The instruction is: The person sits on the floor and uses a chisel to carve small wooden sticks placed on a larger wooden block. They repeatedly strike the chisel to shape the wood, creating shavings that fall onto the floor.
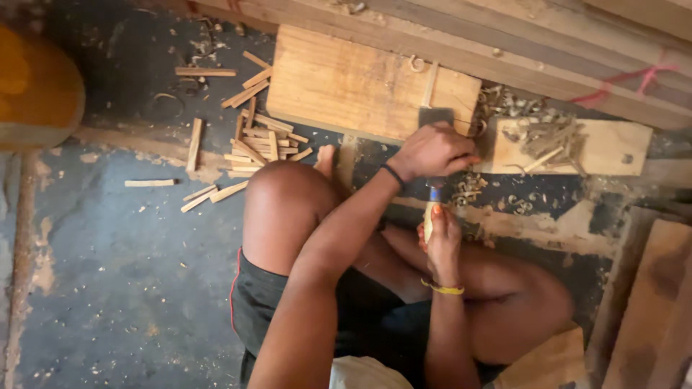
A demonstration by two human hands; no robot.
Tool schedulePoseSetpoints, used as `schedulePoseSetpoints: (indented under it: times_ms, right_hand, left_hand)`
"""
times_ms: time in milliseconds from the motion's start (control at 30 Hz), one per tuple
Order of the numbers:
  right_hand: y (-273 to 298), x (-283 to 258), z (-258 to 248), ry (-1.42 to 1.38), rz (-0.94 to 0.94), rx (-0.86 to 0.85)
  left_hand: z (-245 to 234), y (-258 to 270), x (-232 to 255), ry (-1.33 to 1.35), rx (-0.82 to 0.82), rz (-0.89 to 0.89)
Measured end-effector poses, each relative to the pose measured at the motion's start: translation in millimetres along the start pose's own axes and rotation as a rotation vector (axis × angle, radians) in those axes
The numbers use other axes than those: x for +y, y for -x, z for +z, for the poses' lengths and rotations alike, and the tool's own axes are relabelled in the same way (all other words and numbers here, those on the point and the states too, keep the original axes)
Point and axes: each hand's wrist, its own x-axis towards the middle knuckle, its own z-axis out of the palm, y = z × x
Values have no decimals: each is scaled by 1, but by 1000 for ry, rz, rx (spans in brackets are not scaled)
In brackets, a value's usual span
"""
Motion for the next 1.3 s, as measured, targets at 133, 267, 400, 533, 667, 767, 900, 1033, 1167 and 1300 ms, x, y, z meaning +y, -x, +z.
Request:
schedulePoseSetpoints:
  times_ms: [133, 267, 400, 533, 667, 767, 900, 1033, 1167, 1300]
  right_hand:
    - [0, 8, -6, -4, -13, -24]
    - [-1, 15, -9, -9, 4, 21]
    - [0, 4, -8, 7, -2, 41]
    - [0, -4, -3, -24, -59, 15]
    - [1, -7, -1, -44, -58, 1]
    - [0, -8, 0, -19, -12, 16]
    - [-2, -5, 3, 47, 15, 18]
    - [-1, -8, 8, 82, 48, 28]
    - [2, -16, 15, 135, 61, 42]
    - [-2, -17, 25, 133, 92, 48]
  left_hand:
    - [0, 2, 3, -18, -6, 25]
    - [2, 1, 4, -41, -9, 65]
    - [-2, -7, 5, -34, -15, 45]
    - [-3, -8, 5, -39, -1, 45]
    - [-2, -8, 2, -31, 6, 35]
    - [-4, -6, 0, 28, 23, -22]
    - [-6, -6, -1, 0, -23, -132]
    - [-6, -6, -6, 9, -16, -125]
    - [-5, -8, -18, 65, -134, -146]
    - [-5, -6, -21, 34, -108, -65]
